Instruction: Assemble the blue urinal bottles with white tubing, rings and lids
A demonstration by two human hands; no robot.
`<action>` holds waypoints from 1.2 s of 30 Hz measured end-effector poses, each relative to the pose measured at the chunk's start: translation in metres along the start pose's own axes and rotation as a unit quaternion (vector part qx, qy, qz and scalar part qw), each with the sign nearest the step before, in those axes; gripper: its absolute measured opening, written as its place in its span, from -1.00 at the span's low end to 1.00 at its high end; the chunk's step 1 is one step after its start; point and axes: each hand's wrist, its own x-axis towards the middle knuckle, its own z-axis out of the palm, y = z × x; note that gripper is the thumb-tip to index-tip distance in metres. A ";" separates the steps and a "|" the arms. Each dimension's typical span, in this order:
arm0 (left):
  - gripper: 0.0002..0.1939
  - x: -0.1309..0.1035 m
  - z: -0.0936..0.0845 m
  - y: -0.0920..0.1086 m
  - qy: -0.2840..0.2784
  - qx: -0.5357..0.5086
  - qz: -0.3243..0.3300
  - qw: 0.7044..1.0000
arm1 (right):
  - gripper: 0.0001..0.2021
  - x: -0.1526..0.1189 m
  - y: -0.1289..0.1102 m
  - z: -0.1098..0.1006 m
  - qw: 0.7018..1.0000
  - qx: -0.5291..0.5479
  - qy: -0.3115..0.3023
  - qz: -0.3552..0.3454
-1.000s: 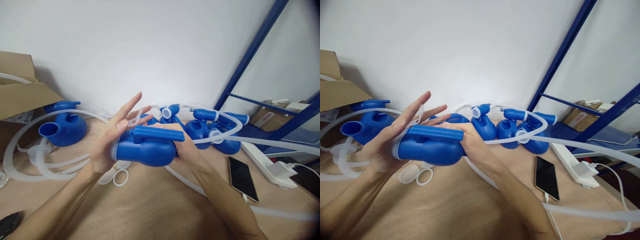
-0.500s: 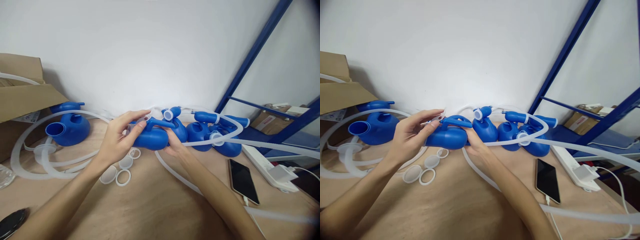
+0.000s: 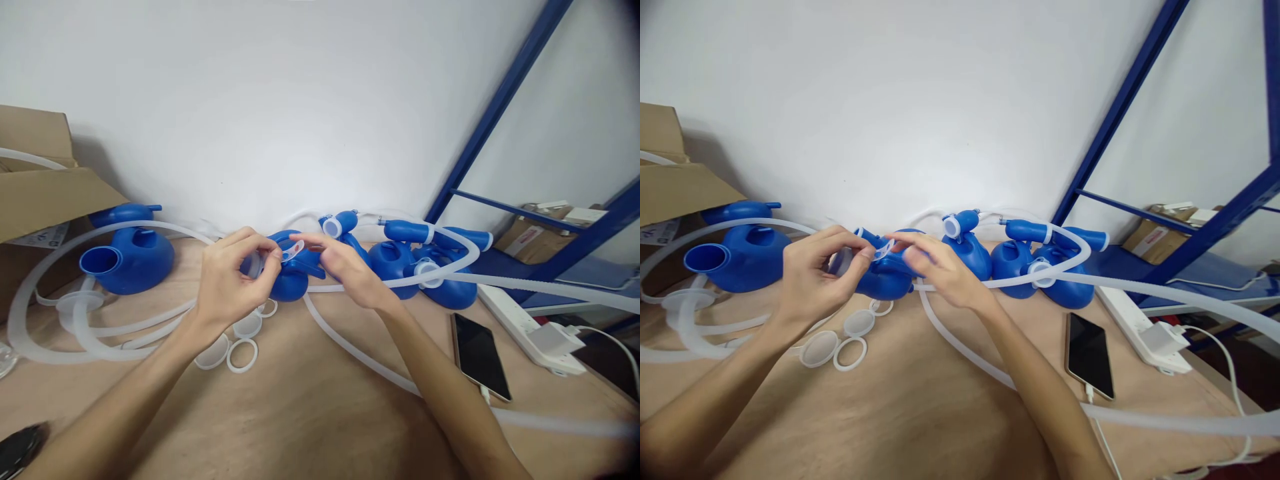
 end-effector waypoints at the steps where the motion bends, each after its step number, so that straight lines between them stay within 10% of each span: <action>1: -0.86 0.000 0.000 0.000 -0.004 0.001 0.005 1.000 | -0.45 -0.002 -0.006 -0.001 0.999 -0.046 -0.020 -0.007; 12: -0.77 0.003 0.000 0.003 -0.106 -0.039 -0.048 0.992 | -0.41 -0.003 -0.003 0.007 0.997 -0.039 -0.065 -0.006; 36: -0.63 0.001 0.006 0.000 -0.136 -0.051 -0.114 0.983 | -0.68 0.009 -0.001 0.024 0.990 0.104 0.081 0.050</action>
